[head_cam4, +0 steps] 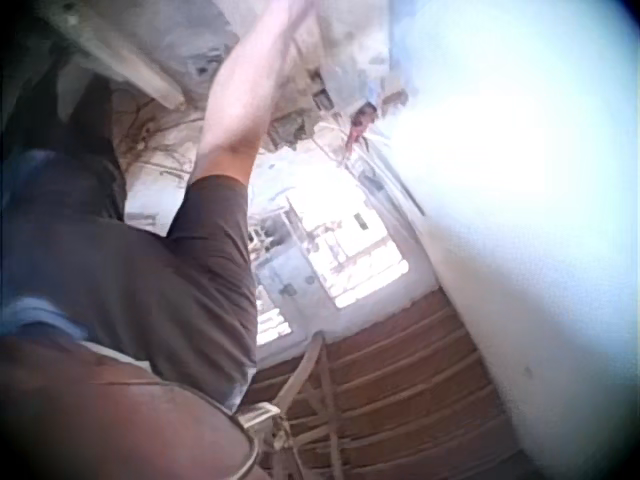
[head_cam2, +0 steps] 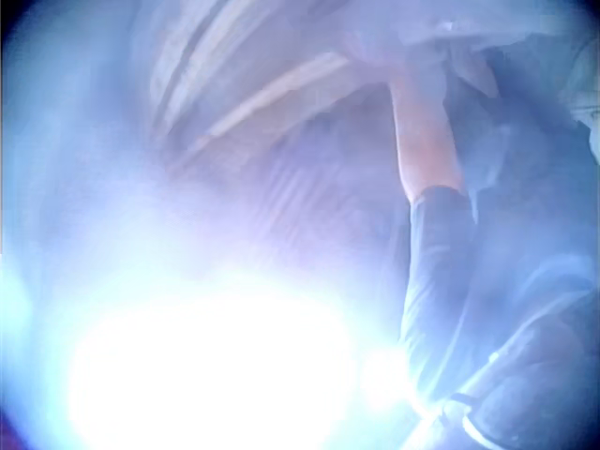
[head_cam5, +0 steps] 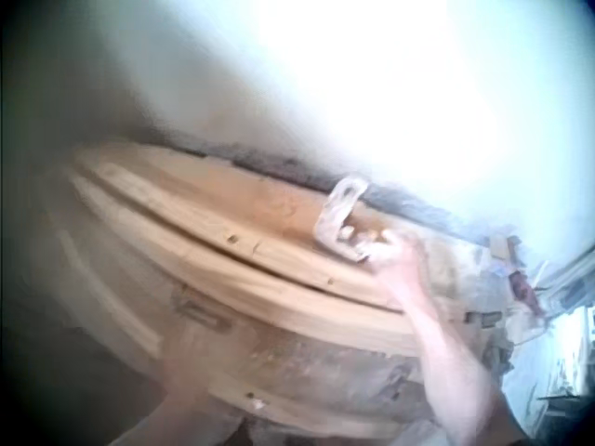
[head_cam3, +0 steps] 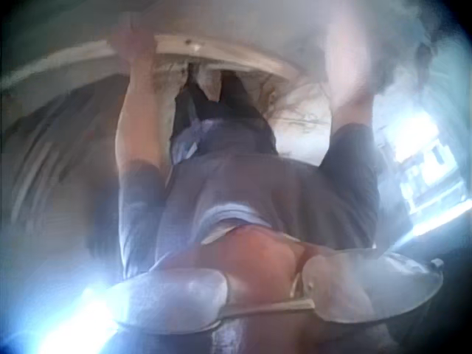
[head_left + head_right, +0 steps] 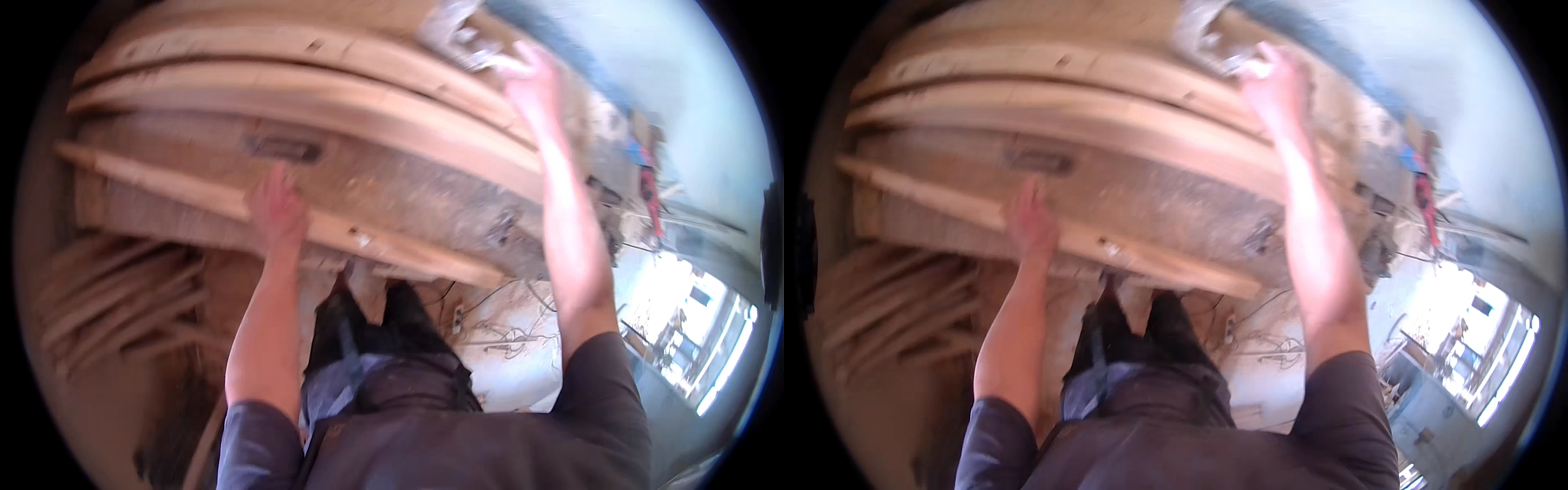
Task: The person uses a hammer and chisel to carve a groove into a curved wooden plank. They then use an angle grinder to smooth the surface of the plank. Finally, they use the hammer and chisel again to refine the groove and remove a small piece of wood.
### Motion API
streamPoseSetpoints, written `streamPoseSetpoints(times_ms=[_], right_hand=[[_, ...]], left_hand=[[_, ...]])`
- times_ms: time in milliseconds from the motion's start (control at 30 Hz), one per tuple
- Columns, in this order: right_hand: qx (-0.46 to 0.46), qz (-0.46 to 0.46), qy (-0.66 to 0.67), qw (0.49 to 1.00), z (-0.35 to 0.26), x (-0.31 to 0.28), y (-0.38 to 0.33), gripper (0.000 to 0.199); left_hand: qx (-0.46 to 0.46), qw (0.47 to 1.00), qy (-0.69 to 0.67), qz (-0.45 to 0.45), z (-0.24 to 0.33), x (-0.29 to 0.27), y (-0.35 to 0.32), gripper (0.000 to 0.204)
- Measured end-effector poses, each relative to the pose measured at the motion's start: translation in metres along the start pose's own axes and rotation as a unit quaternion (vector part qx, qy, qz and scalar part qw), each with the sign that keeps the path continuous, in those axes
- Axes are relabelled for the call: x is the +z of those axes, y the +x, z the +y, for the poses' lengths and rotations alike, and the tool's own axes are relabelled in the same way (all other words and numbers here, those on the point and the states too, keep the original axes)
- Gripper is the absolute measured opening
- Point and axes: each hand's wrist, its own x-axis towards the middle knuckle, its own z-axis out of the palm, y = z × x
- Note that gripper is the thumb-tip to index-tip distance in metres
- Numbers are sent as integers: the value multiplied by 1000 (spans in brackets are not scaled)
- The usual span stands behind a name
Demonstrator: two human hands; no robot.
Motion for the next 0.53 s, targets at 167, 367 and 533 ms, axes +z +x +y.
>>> streamPoseSetpoints(times_ms=[167,367,533], right_hand=[[23,-138,271,952,-106,-3,-124,30],[100,-216,451,861,-176,6,-227,25],[-50,-135,424,894,-187,-12,-253,41]], left_hand=[[28,996,-49,64,3,-22,7,52],[-171,828,-526,-86,28,-71,-6,70],[-180,748,-589,-249,40,-112,-36,84]])
